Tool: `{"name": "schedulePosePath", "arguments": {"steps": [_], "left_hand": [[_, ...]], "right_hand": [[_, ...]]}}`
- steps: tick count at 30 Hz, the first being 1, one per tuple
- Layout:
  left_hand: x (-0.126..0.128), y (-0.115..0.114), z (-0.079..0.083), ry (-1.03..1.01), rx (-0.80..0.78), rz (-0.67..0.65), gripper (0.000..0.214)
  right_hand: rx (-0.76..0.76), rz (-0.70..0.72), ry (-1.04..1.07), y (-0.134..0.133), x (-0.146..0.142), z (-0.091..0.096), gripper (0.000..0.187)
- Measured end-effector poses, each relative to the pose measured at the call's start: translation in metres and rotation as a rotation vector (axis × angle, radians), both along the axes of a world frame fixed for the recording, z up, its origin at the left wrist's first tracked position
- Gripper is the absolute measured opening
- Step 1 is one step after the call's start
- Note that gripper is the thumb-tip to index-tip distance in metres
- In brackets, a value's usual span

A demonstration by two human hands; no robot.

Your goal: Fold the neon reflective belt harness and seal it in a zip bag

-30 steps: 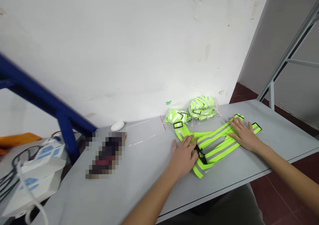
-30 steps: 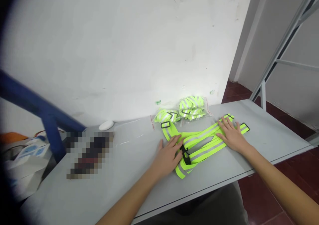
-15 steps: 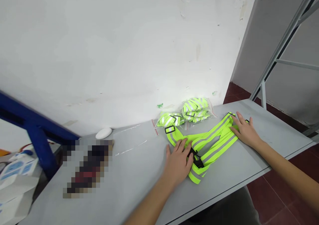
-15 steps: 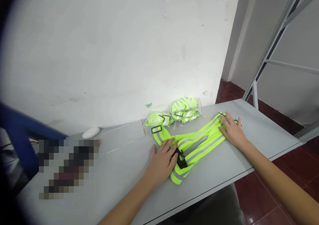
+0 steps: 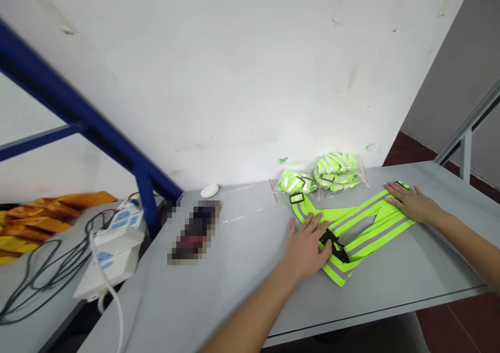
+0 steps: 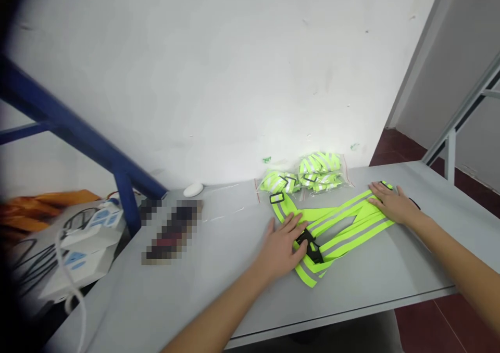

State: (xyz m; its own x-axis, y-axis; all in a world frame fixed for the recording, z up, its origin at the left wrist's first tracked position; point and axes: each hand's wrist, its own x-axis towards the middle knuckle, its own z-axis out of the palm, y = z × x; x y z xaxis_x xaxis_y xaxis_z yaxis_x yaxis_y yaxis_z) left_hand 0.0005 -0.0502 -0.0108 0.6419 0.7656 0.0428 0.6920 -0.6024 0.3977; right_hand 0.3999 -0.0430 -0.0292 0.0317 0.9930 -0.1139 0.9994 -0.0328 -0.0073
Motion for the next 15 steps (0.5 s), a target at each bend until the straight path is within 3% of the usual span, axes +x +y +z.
{"name": "schedulePosePath", "arguments": {"steps": [3,6,10,15], "left_hand": [[-0.001,-0.001,-0.002,-0.036,0.005,-0.015,0.048],[-0.002,-0.003,-0.002,-0.083,0.024,-0.035,0.046],[-0.003,-0.002,0.0,-0.11,0.096,-0.079,0.041],[-0.004,0.001,0.0,-0.051,0.167,-0.127,0.064]], "right_hand": [[0.051,0.085,-0.093,0.004,-0.003,0.006,0.055],[0.236,0.153,-0.21,0.005,-0.033,0.023,0.052],[0.469,0.335,-0.129,0.007,-0.112,0.049,0.046],[0.393,0.565,0.147,0.027,-0.223,0.059,0.037]]}}
